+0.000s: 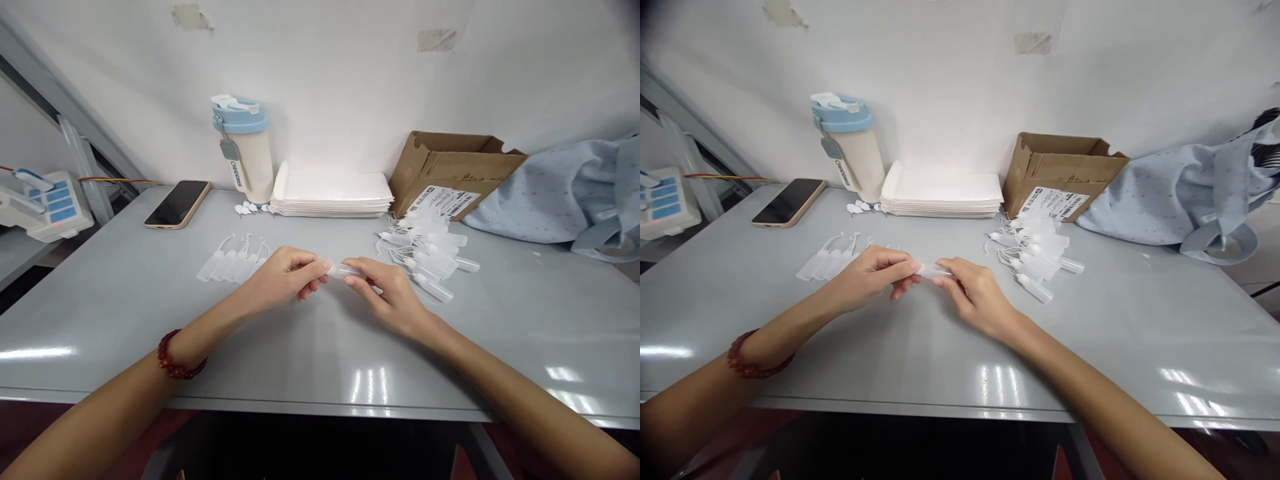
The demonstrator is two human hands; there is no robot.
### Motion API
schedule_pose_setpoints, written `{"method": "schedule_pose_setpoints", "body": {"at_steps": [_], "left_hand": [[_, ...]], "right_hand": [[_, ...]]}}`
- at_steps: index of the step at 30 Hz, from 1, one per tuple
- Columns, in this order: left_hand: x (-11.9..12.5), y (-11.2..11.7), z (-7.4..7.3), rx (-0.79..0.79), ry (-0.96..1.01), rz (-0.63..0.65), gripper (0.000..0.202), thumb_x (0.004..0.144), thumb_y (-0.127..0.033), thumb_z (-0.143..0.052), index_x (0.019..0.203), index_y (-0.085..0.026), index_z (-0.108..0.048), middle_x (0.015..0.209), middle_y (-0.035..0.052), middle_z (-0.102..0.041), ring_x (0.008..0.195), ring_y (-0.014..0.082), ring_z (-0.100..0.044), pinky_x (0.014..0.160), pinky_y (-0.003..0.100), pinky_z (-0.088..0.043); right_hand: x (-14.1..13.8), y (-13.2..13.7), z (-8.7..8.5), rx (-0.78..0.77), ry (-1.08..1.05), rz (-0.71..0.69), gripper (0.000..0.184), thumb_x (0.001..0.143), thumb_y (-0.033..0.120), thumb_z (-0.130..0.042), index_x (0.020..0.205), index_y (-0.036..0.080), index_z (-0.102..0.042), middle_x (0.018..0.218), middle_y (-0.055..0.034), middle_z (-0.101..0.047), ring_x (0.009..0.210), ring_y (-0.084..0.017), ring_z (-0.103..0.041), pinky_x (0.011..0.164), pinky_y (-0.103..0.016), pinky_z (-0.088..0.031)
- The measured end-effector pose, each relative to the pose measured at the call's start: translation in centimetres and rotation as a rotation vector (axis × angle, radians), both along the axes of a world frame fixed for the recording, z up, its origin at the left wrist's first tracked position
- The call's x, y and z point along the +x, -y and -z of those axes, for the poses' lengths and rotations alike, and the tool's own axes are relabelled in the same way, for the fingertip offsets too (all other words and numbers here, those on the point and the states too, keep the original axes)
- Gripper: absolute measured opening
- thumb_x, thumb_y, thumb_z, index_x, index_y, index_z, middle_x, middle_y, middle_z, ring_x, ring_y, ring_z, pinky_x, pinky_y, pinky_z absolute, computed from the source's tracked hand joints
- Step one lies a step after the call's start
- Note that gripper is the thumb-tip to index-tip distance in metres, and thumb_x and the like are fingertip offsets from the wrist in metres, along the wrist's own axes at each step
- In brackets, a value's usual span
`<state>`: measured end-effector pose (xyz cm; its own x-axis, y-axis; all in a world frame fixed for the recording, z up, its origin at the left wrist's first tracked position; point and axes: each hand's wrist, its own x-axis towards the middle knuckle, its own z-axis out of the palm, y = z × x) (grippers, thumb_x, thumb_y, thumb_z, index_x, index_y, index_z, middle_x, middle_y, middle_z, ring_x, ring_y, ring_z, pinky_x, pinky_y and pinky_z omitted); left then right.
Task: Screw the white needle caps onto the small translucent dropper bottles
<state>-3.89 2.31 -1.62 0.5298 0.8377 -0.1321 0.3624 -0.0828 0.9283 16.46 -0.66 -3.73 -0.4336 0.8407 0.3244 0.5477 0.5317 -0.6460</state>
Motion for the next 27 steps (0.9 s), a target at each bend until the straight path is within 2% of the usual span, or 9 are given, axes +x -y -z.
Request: {"method": "schedule_pose_setpoints", "body": {"at_steps": [3,6,9,13,17,20,22,25,27], "left_hand": [[-0.1,0.1,-0.1,0.013,-0.004,0.043,0.038,0.089,-0.041,-0.049,0.067,-0.014,-0.061,0.056,-0.0011,-0.056,0.049,0.0087,-0.051,0.051,0.022,-0.041],[0.0,0.3,-0.3,0.070,-0.040,0.086,0.038,0.090,-0.039,-0.047,0.063,-0.014,-0.059,0.053,-0.0016,-0.055,0.050,0.0089,-0.051,0.053,0.021,-0.040],[0.0,0.7,-0.5,0.165,-0.099,0.087,0.036,0.090,-0.036,-0.048,0.064,-0.015,-0.058,0.054,-0.0016,-0.056,0.052,0.0088,-0.051,0.051,0.019,-0.038],[0.1,0.8,-0.4,0.320,-0.145,0.102,0.031,0.091,-0.032,-0.047,0.068,-0.015,-0.059,0.059,-0.0014,-0.059,0.054,0.0087,-0.050,0.050,0.020,-0.035],[0.1,0.7,0.1,0.492,-0.163,0.152,0.029,0.092,-0.027,-0.045,0.071,-0.015,-0.061,0.060,-0.0010,-0.058,0.055,0.0091,-0.048,0.054,0.021,-0.036],[0.2,0.7,0.5,0.578,-0.166,0.140,0.025,0.091,-0.025,-0.046,0.076,-0.015,-0.063,0.064,0.0005,-0.060,0.058,0.0104,-0.050,0.058,0.023,-0.038],[0.3,0.6,0.7,0.591,-0.138,0.076,0.020,0.090,-0.026,-0.049,0.083,-0.014,-0.064,0.068,0.0018,-0.062,0.061,0.0113,-0.053,0.060,0.023,-0.041],[0.3,0.4,1.0,0.519,-0.102,-0.064,0.022,0.089,-0.031,-0.050,0.096,-0.015,-0.063,0.078,0.0034,-0.066,0.068,0.0128,-0.059,0.064,0.023,-0.047],[0.3,0.2,1.1,0.464,-0.107,-0.126,0.026,0.089,-0.035,-0.050,0.102,-0.015,-0.062,0.081,0.0040,-0.067,0.070,0.0141,-0.062,0.066,0.024,-0.049]], "right_hand": [[0.0,0.1,-0.7,-0.298,-0.133,-0.024,0.029,0.094,0.037,-0.042,0.092,0.017,-0.062,0.071,-0.0005,-0.053,0.054,-0.010,-0.040,0.052,-0.025,-0.033],[0.1,0.0,-1.0,-0.552,-0.295,-0.027,0.032,0.091,0.044,-0.044,0.086,0.016,-0.061,0.059,0.0039,-0.039,0.050,-0.008,-0.033,0.047,-0.024,-0.029],[0.1,-0.1,-1.0,-0.760,-0.479,-0.041,0.033,0.086,0.048,-0.051,0.072,0.017,-0.052,0.054,0.0075,-0.026,0.047,-0.007,-0.024,0.042,-0.023,-0.024],[0.2,-0.4,-1.0,-0.918,-0.641,-0.071,0.041,0.082,0.047,-0.058,0.059,0.020,-0.038,0.052,0.0090,-0.020,0.045,-0.005,-0.016,0.039,-0.022,-0.017],[0.2,-0.6,-0.8,-1.003,-0.673,-0.077,0.040,0.082,0.046,-0.060,0.060,0.019,-0.040,0.051,0.0103,-0.017,0.044,-0.005,-0.011,0.039,-0.021,-0.014],[0.1,-0.6,-0.8,-0.980,-0.656,-0.074,0.039,0.083,0.047,-0.058,0.062,0.019,-0.041,0.052,0.0100,-0.017,0.044,-0.005,-0.013,0.039,-0.021,-0.016],[0.3,-0.7,-1.1,-0.865,-0.602,-0.050,0.039,0.085,0.047,-0.055,0.062,0.019,-0.041,0.053,0.0085,-0.022,0.044,-0.005,-0.020,0.041,-0.022,-0.021],[1.8,-1.5,-2.0,-0.493,-0.396,0.081,0.036,0.088,0.045,-0.050,0.065,0.017,-0.050,0.057,0.0026,-0.041,0.051,-0.009,-0.038,0.050,-0.025,-0.033],[3.8,-2.4,-2.6,-0.205,-0.284,0.269,0.028,0.088,0.042,-0.050,0.079,0.018,-0.060,0.065,-0.0012,-0.053,0.057,-0.012,-0.046,0.055,-0.028,-0.038]]}}
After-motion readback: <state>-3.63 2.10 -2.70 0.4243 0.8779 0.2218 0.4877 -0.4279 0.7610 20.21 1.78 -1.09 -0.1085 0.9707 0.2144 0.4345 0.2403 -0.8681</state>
